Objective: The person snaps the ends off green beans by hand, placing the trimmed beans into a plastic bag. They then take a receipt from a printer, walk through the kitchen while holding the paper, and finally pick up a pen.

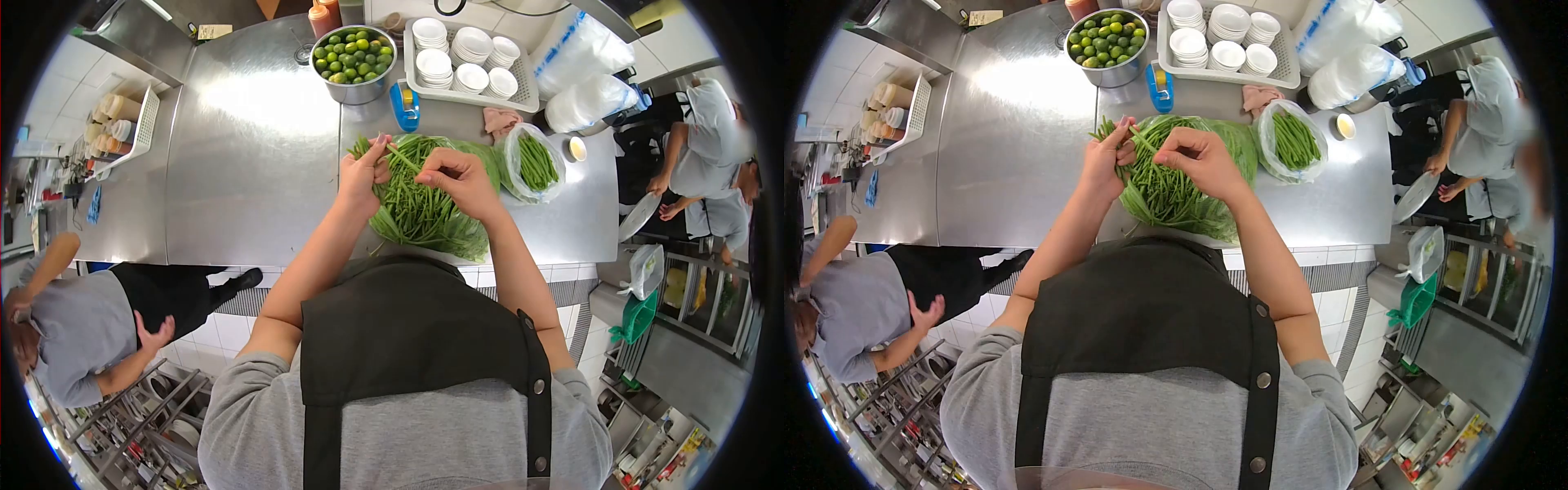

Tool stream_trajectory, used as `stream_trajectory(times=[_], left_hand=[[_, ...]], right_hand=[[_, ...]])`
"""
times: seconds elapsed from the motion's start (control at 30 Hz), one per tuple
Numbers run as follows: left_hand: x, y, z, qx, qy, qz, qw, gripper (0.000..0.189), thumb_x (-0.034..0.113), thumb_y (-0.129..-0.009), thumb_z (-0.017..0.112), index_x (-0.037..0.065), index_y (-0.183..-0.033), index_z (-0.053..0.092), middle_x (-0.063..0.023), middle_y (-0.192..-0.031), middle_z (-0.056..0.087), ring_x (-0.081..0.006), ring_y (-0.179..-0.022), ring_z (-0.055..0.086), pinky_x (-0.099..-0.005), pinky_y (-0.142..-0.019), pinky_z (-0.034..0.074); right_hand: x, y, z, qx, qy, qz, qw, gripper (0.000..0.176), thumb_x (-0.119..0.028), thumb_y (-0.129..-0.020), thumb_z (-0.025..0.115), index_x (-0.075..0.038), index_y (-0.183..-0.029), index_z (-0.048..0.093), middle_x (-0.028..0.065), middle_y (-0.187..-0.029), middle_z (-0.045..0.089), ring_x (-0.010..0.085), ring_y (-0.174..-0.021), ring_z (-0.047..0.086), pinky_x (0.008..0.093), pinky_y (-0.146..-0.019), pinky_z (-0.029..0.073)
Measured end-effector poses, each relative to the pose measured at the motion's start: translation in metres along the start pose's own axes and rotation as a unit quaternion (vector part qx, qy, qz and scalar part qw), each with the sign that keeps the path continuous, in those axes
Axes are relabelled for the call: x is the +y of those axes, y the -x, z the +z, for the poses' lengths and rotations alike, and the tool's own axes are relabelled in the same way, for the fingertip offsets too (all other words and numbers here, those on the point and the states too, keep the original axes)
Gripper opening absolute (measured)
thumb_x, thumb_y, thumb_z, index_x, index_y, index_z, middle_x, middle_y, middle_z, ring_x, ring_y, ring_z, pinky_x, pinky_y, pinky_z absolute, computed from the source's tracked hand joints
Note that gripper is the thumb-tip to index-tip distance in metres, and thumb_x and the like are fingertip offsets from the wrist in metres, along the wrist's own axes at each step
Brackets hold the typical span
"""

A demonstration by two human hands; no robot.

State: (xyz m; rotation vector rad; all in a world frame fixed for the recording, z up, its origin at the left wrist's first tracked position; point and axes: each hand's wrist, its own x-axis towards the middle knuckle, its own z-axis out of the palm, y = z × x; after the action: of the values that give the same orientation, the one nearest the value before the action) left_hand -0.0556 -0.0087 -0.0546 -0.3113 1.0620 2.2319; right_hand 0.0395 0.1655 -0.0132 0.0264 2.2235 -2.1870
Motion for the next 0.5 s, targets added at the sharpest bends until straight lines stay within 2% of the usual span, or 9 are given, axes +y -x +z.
stream_trajectory(times=[0.07, 0.17, 0.27, 0.37, 0.4, 0.5], left_hand=[[-0.002, 0.002, 0.003, -0.018, -0.007, -0.006, 1.0, 0.015, 0.015, -0.097, 0.067, 0.001, -0.102, 0.065, 0.0005, -0.082, 0.06, -0.0035, -0.055, 0.037, -0.0211, -0.047, 0.027], [-0.001, 0.002, 0.009, 0.014, 0.015, -0.009, 1.0, 0.016, 0.013, -0.099, 0.063, 0.001, -0.108, 0.063, -0.0008, -0.083, 0.06, -0.0044, -0.056, 0.037, -0.0215, -0.047, 0.029], [0.003, -0.02, -0.018, 0.059, 0.057, -0.037, 0.996, 0.017, 0.016, -0.101, 0.058, 0.002, -0.112, 0.057, -0.0006, -0.08, 0.056, -0.0052, -0.055, 0.036, -0.0209, -0.047, 0.032], [0.012, -0.016, -0.026, 0.058, 0.073, -0.019, 0.995, 0.015, 0.017, -0.102, 0.057, 0.005, -0.109, 0.054, 0.0017, -0.074, 0.048, -0.006, -0.056, 0.036, -0.0215, -0.047, 0.033], [0.012, -0.015, -0.03, 0.049, 0.085, -0.023, 0.995, 0.016, 0.019, -0.101, 0.06, 0.006, -0.105, 0.053, 0.0039, -0.07, 0.041, -0.0061, -0.058, 0.039, -0.0207, -0.048, 0.035], [0.011, -0.005, -0.026, 0.066, 0.043, -0.043, 0.996, 0.02, 0.022, -0.1, 0.064, 0.005, -0.102, 0.053, 0.0045, -0.069, 0.041, -0.0058, -0.057, 0.04, -0.0195, -0.048, 0.036]], right_hand=[[-0.008, 0.003, -0.003, -0.041, 0.006, 0.001, 0.999, 0.011, -0.01, -0.09, 0.073, -0.001, -0.084, 0.069, -0.001, -0.081, 0.061, 0.0056, -0.073, 0.054, 0.022, -0.067, 0.042], [-0.009, 0.006, -0.003, -0.067, -0.048, -0.036, 0.996, 0.014, -0.013, -0.091, 0.072, -0.001, -0.084, 0.068, -0.0011, -0.082, 0.061, 0.0058, -0.072, 0.052, 0.0218, -0.066, 0.041], [-0.021, 0.011, -0.006, -0.039, -0.105, -0.046, 0.993, 0.019, -0.016, -0.093, 0.071, -0.001, -0.081, 0.067, -0.0019, -0.08, 0.061, 0.0064, -0.072, 0.051, 0.0231, -0.066, 0.04], [-0.015, 0.009, -0.023, 0.032, 0.108, 0.015, 0.994, 0.027, -0.021, -0.094, 0.069, 0.0, -0.077, 0.064, 0.0, -0.075, 0.059, 0.0083, -0.071, 0.053, 0.0257, -0.065, 0.041], [-0.006, 0.008, -0.029, 0.02, 0.221, 0.021, 0.975, 0.032, -0.024, -0.095, 0.067, 0.001, -0.076, 0.063, 0.0053, -0.073, 0.061, 0.016, -0.069, 0.058, 0.0314, -0.066, 0.045], [0.018, 0.011, -0.032, -0.055, 0.327, 0.186, 0.925, 0.03, -0.024, -0.097, 0.064, 0.0, -0.078, 0.065, 0.0076, -0.074, 0.06, 0.0194, -0.069, 0.058, 0.0324, -0.065, 0.044]])
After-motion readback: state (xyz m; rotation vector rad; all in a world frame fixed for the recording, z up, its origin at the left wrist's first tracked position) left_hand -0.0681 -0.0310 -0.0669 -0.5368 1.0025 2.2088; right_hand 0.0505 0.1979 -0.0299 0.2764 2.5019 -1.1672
